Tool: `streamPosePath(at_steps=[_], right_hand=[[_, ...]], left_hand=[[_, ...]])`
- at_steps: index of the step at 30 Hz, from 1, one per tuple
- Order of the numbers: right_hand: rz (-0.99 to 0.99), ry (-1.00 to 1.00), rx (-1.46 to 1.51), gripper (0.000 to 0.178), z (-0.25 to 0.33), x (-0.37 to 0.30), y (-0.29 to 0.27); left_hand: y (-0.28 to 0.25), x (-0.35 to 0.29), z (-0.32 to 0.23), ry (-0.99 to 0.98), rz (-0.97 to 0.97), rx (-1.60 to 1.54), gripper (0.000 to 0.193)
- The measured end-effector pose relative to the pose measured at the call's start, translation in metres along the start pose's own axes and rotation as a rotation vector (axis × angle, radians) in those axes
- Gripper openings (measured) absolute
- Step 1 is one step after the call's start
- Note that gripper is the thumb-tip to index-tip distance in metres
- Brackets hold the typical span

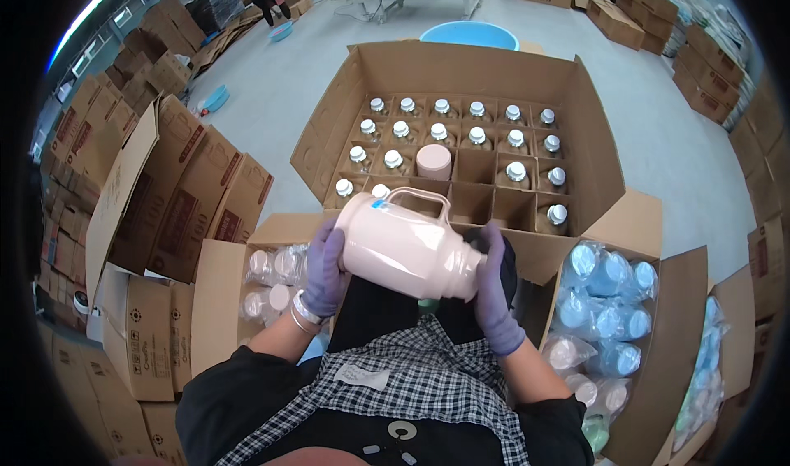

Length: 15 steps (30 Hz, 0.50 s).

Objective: The person assembles thermos flasks by attaching lids and handles, then wraps each unit in plastic and places them into a cardboard box. The person handles pink and blue thermos bodies, lids, and handles, and uses plastic wrap to package the finished units.

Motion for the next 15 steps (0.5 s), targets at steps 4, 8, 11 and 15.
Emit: streamPosePath(at_steps=[4, 8, 11, 15], right_hand=[[0.173, -0.054, -0.376, 0.079, 0.012, -0.015, 0.016], [0.155, -1.024, -1.087, 0.076, 0.059, -0.023, 0.038], [0.142, -1.295, -1.261, 0.074, 0.087, -0.017, 0.007], [-0.33, -0.828, -0.697, 0.076, 0.092, 0.0, -0.048]], left_hand=[[-0.011, -0.002, -0.004, 0.236, -0.151, 0.226, 0.037], [-0.017, 0.086, 0.018, 0.477, 0.049, 0.575, 0.037], [-0.03, 0.168, 0.052, 0.021, -0.142, 0.074, 0.05], [-0.088, 0.276, 0.148, 0.252, -0.423, 0.56, 0.052]])
Point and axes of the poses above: each hand's wrist, its own x-axis towards the middle knuckle, its own y-axis out of the palm, z = x × y, the point moved 3 cm from there along x, towards the middle knuckle, and after that the axes turned 3 degrees about -z, right-handed, at the moved point
